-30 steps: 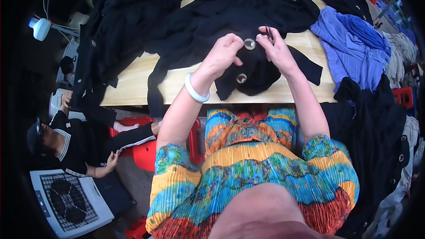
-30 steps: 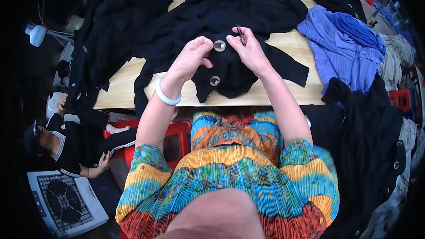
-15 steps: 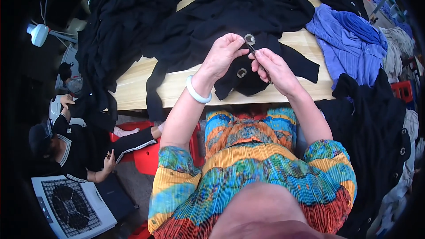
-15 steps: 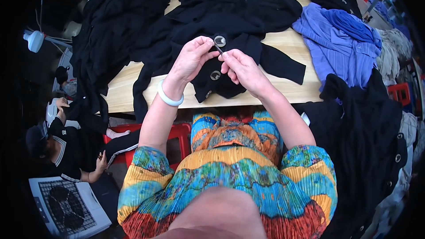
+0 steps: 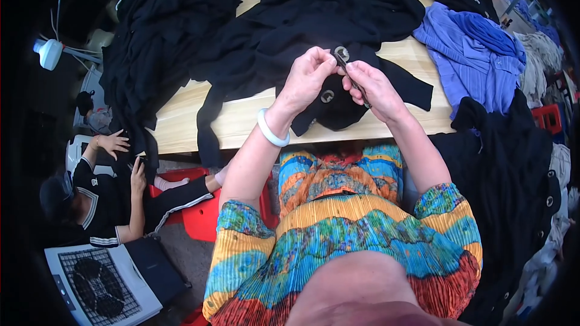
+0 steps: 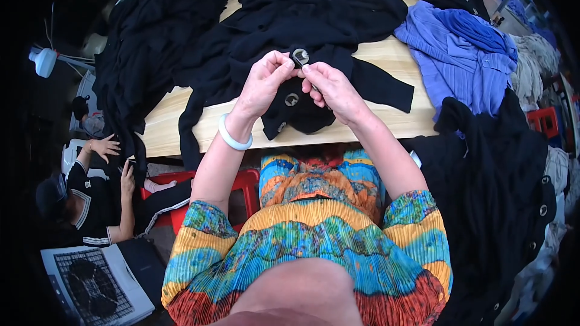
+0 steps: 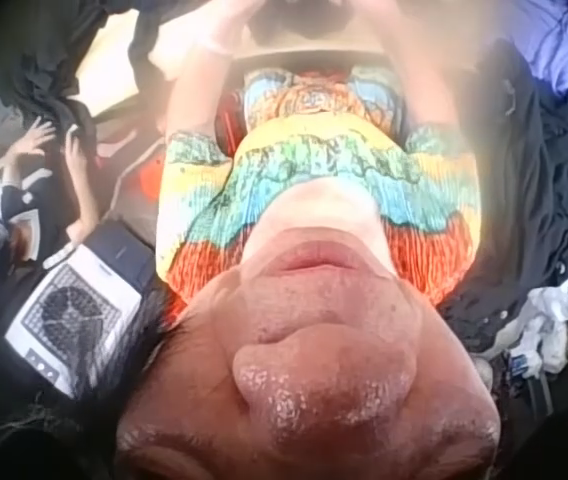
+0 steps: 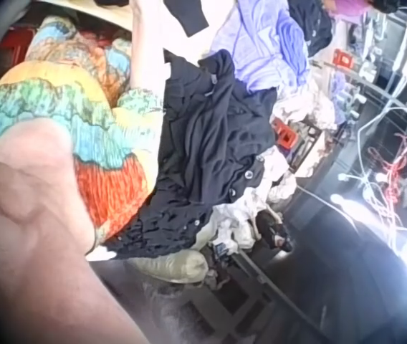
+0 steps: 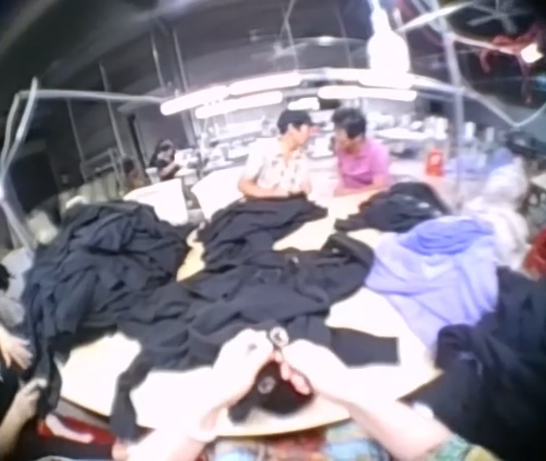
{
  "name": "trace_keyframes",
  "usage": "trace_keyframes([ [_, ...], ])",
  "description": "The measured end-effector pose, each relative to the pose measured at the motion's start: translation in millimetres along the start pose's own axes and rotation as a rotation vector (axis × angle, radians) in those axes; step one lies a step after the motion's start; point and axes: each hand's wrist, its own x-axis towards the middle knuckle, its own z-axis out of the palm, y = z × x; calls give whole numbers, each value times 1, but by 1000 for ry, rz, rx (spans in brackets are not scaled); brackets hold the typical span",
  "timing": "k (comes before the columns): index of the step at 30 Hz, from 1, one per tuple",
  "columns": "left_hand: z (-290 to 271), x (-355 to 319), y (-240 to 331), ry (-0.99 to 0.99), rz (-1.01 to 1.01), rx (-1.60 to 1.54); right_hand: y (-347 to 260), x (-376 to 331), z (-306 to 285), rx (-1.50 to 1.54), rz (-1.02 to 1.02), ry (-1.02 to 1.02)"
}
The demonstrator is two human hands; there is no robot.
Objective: Trimming loose threads and inspecting buttons on black textile garments using small scissors.
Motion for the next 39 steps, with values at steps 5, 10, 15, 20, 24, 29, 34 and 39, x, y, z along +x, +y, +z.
trace_keyframes([
  [5,-1,5,-1,-21,-9,-14,0,0,-3,-3,3,8],
  [10,0,4,-2,-18,-30,-44,1,2,-3,-11,3,10],
  [15,-4,5,6,0,-104,-114,-2,-2,-3,5,-65,24],
  [20,-11,11,30,-65,-137,-170,-14,3,-4,-259,-388,231],
  [24,-12,19,45,-86,-165,-146,-11,19,-9,-295,-249,101],
  [29,-52,22,23,394,29,55,-26,25,-3,-119,-326,204],
  [34,-39,-21,-13,257,21,173,-29,38,-7,-82,-295,215],
  [39,-25,-28,-26,135,-27,4,-37,41,-2,-88,-332,232],
])
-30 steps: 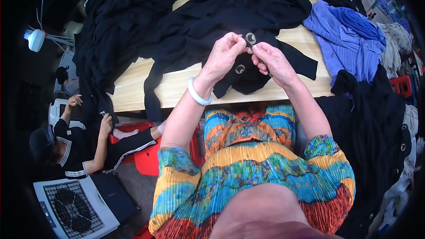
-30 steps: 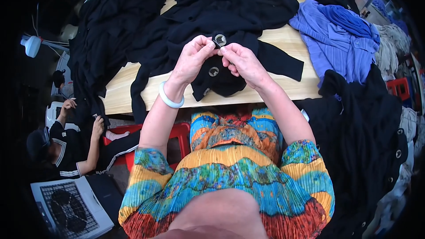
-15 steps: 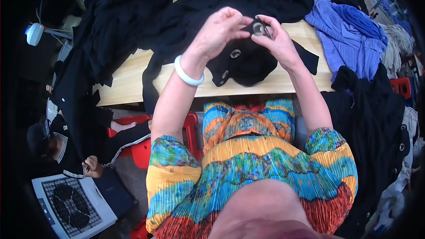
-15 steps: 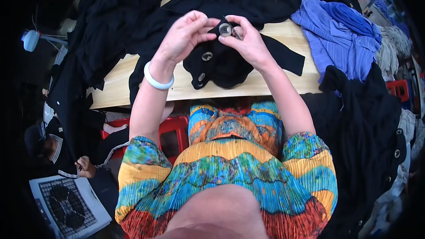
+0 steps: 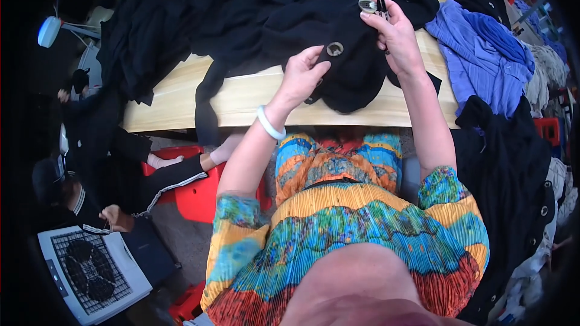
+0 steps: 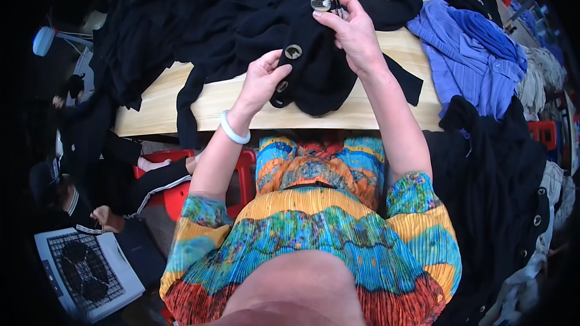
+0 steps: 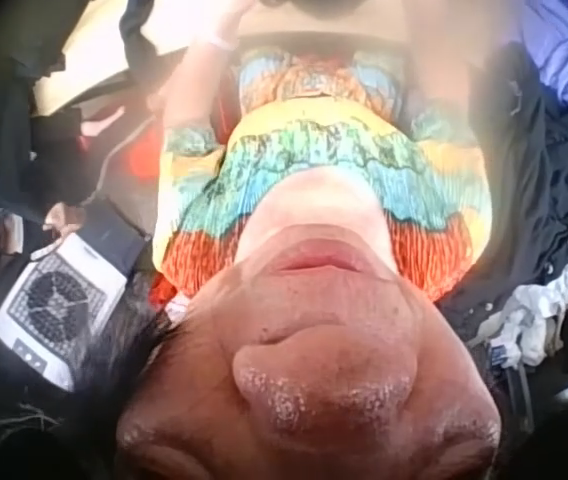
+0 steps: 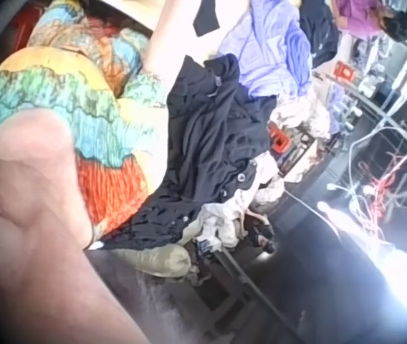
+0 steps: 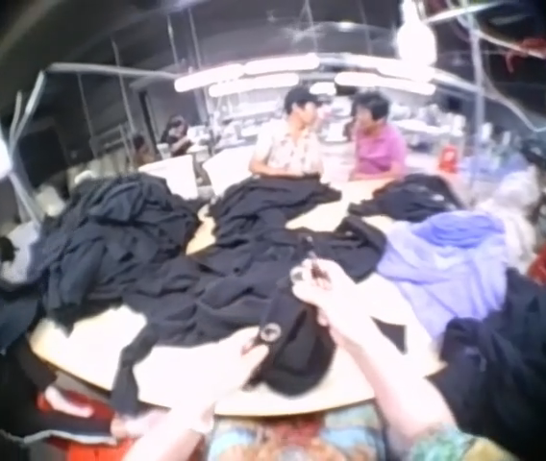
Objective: Trimming loose threads and inspecting buttons on black textile garments using small scissors.
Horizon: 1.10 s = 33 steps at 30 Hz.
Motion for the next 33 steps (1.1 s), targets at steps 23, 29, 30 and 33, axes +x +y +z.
trace_keyframes([
  [23,-8,-1,35,-168,-174,-307,7,-16,-5,-276,-307,-332],
  [29,-15,3,30,-279,-168,-306,7,-17,-5,-230,-10,-543],
  [30,-14,1,31,-279,-168,-305,8,-17,-7,-196,-27,-490],
  [33,-6,-3,31,-58,25,-56,-4,-24,-2,-243,22,-385],
])
